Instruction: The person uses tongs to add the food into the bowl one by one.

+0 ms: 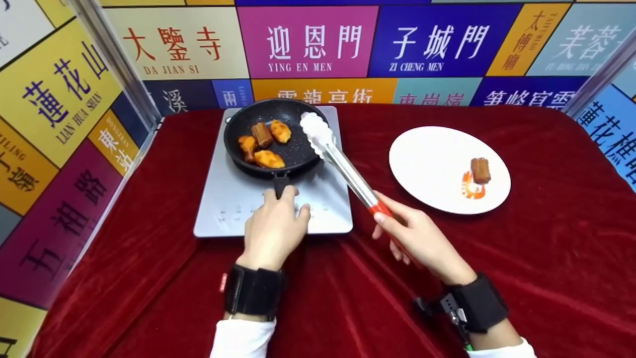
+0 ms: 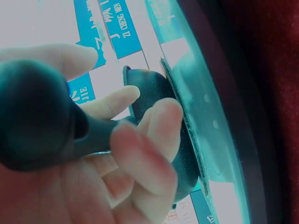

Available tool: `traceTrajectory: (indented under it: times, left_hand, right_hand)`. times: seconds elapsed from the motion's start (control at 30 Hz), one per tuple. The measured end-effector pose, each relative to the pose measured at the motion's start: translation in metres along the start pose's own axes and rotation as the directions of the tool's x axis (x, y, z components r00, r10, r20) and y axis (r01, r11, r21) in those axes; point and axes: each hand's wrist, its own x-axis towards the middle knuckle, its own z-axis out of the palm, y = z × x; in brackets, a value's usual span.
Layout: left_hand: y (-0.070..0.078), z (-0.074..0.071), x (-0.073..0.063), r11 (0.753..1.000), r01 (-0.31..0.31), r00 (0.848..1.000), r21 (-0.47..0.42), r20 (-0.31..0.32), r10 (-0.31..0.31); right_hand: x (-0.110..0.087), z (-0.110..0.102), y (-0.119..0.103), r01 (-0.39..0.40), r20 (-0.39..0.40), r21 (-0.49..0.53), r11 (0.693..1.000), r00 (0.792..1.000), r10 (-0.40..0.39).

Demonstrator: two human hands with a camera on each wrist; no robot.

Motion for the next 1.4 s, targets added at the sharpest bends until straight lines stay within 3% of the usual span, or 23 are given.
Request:
traceTrajectory:
  times: [0.43,0.83,0.97,1.2,1.4]
  left_hand:
    - [0.001,0.000,-0.001,1.000,-0.006,1.000,-0.013,-0.002,0.006]
    - [0.001,0.000,-0.001,1.000,-0.015,1.000,-0.012,-0.007,0.015]
    - [0.000,0.001,-0.001,1.000,-0.005,1.000,-0.015,-0.006,0.005]
    - [0.000,0.002,-0.002,1.000,-0.003,1.000,-0.023,0.002,0.003]
    - [0.000,0.001,-0.002,0.999,-0.017,1.000,-0.032,-0.016,0.016]
  right_hand:
    - [-0.001,-0.005,0.007,0.054,-0.198,0.098,0.994,0.980,-0.034]
    - [-0.018,-0.025,0.020,0.019,-0.324,0.033,0.999,0.946,-0.007]
    - [-0.024,-0.032,0.033,-0.030,-0.357,0.055,0.998,0.933,0.048]
    - [-0.032,-0.051,0.062,-0.142,-0.353,-0.089,0.986,0.930,0.101]
    - [-0.038,-0.063,0.073,-0.173,-0.371,-0.178,0.969,0.923,0.097]
